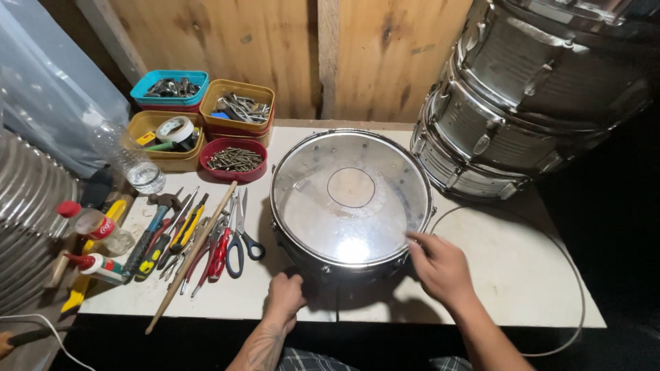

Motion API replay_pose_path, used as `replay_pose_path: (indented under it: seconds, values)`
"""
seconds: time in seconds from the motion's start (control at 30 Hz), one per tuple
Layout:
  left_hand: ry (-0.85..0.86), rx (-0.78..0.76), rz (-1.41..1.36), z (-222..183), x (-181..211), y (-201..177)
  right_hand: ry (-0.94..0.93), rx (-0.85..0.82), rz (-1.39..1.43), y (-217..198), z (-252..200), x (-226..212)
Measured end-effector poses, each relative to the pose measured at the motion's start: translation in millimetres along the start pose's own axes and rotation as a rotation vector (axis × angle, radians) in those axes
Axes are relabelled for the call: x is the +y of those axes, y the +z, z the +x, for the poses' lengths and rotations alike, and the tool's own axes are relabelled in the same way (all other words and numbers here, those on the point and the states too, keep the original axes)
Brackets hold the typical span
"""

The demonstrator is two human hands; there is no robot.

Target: Repairing and tuning a snare drum by adjusting the drumhead, dampening ring, and snare wires

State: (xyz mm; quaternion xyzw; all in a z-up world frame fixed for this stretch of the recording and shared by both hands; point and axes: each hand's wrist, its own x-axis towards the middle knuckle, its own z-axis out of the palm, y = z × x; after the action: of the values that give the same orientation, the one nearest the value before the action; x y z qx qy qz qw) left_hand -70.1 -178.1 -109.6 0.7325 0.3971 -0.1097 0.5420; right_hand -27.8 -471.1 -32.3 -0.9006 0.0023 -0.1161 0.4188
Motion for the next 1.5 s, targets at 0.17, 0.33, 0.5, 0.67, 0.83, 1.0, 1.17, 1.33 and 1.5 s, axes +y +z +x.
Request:
replay_pose_path:
  seconds: [0.17, 0.33, 0.5, 0.67, 0.83, 1.0, 1.17, 1.33, 1.5]
  values:
    - [-0.071, -0.057, -0.63, 13.7, -6.8, 5.7, -0.101, -0.475, -0.624, 16.0, 79.4, -91.6]
    - [-0.022, -0.122, -0.629, 8.8, -10.3, 1.1, -0.293, -0.54, -0.894, 69.2, 137.4, -60.1]
    - [-0.023, -0.11, -0.555, 7.7, -9.9, -0.5, -0.236, -0.555, -0.804, 70.1, 133.1, -78.2]
    - [-0.048, -0.081, -0.522, 15.0, -15.9, 4.0, -0.247, -0.581, -0.885, 68.4, 127.5, -75.7]
    - [-0.064, -0.092, -0.565, 7.7, -9.5, -0.2, -0.242, -0.59, -0.883, 67.1, 127.7, -85.8]
    - [-0.041, -0.08, -0.566, 0.3, -7.0, -2.3, -0.273, -0.583, -0.864, 70.7, 123.9, -72.2]
    - [-0.026, -0.061, -0.258, -16.9, 2.9, -11.5, -0.388, -0.396, -0.597, 67.7, 91.9, -82.0]
    - [0.27, 0.077, -0.206, 66.1, -61.3, -17.9, -0.338, -0.317, -0.388, 56.4, 37.8, -81.7]
    - [0.609, 0.374, 0.174, 59.3, -30.3, -84.7, -0.313, -0.129, -0.321, 40.9, 12.0, -44.3]
